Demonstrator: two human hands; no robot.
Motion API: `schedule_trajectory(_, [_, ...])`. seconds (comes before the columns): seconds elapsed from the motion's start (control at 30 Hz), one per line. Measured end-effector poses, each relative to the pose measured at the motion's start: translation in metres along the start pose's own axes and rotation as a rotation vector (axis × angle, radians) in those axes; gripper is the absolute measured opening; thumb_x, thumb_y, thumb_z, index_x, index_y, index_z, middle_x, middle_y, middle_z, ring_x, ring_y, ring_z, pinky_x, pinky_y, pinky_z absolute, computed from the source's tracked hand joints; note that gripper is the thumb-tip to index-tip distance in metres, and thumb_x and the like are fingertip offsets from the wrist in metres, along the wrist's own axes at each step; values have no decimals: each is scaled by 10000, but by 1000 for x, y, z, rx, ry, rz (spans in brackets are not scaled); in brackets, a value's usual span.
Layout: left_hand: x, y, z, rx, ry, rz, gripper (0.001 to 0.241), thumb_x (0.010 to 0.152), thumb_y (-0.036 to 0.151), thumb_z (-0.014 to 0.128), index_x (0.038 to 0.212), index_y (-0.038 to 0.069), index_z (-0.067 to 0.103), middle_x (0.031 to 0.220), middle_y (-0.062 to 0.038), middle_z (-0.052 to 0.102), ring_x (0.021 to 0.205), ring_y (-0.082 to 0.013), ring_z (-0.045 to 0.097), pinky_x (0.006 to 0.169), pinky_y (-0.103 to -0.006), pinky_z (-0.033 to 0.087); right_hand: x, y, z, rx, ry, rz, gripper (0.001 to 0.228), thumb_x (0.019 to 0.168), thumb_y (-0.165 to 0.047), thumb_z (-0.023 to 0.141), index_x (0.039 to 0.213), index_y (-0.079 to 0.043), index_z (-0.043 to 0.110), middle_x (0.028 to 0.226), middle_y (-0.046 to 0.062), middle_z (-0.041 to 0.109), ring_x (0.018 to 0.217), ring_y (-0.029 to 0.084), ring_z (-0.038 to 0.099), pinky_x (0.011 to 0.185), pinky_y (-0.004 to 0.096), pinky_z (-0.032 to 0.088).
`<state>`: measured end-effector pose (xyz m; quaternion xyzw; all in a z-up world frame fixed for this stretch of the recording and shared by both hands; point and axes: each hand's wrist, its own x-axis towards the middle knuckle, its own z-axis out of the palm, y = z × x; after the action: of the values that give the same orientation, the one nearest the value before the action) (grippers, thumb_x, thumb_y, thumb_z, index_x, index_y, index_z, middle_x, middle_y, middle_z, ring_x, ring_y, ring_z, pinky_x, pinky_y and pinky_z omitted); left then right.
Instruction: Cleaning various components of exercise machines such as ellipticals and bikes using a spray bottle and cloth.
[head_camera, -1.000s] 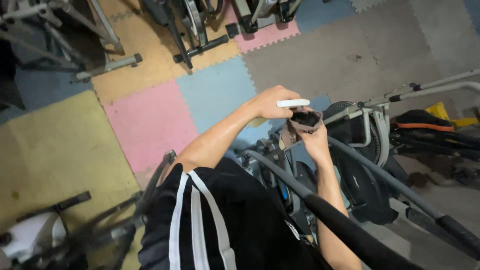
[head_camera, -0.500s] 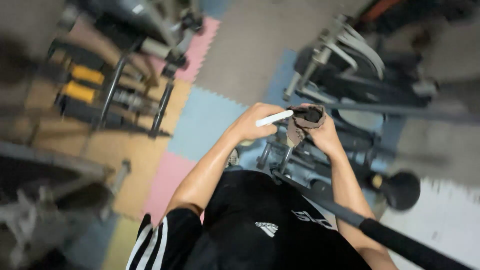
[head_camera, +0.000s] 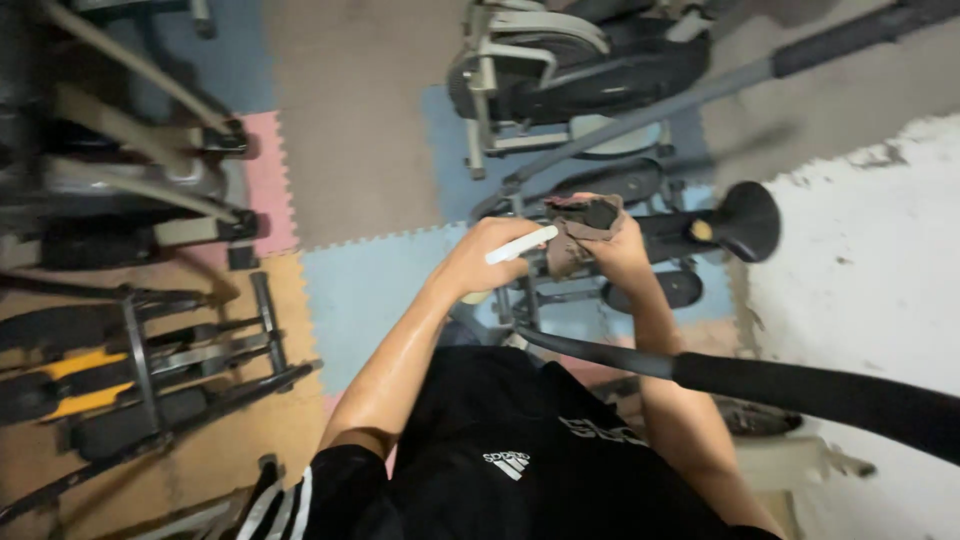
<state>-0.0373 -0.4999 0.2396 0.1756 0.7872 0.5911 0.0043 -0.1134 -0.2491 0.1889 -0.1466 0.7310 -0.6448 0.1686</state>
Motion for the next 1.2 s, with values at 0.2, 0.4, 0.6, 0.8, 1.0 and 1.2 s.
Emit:
schedule_trajectory(0.2, [22,0,7,-77,-118,73,471,684,70,689,1154,42,702,1011,-176,741,934,-367,711,794,-411,557,-33,-4,-11,-28,174,-11,358,924,-18,739,1264,11,631,1195,64,698,1063,141,660,945,302,550])
schedule_trajectory(0.4, [47,-38,-8,-142,-353,162,478,745,92,660,1221,70,700,1022,-151,741,932,-328,725,808,-404,567,-65,19,-8,-15,486,109,305,929,-3,664,1234,0,667,1120,37,722,989,126,658,872,304,557])
schedule_trajectory(0.6, [54,-60,-33,-199,-679,118,489,763,145,653,1246,69,667,1103,-148,733,1006,-321,728,880,-407,569,-176,201,2,157,838,91,303,882,90,555,1144,22,690,994,52,705,859,169,650,763,321,540])
schedule_trajectory(0.8, [41,-55,-39,-170,-798,189,472,783,152,625,1245,78,694,1165,-152,746,1055,-325,731,919,-385,578,-171,72,102,404,1259,123,299,916,1,577,1204,67,615,1088,118,695,952,224,698,842,354,598])
schedule_trajectory(1.0, [33,-47,-21,-98,-982,130,455,744,103,616,1187,83,713,1096,-151,756,991,-339,735,859,-385,583,-172,63,161,706,1169,-271,622,733,23,539,1352,10,595,1215,192,686,1111,320,680,966,416,543])
schedule_trajectory(1.2, [29,-61,-19,-132,-999,292,459,752,47,643,1209,45,686,1152,-172,728,1038,-380,707,890,-400,574,-146,68,208,38,1317,8,503,849,83,560,1347,28,525,1300,150,609,1253,258,576,1143,373,440])
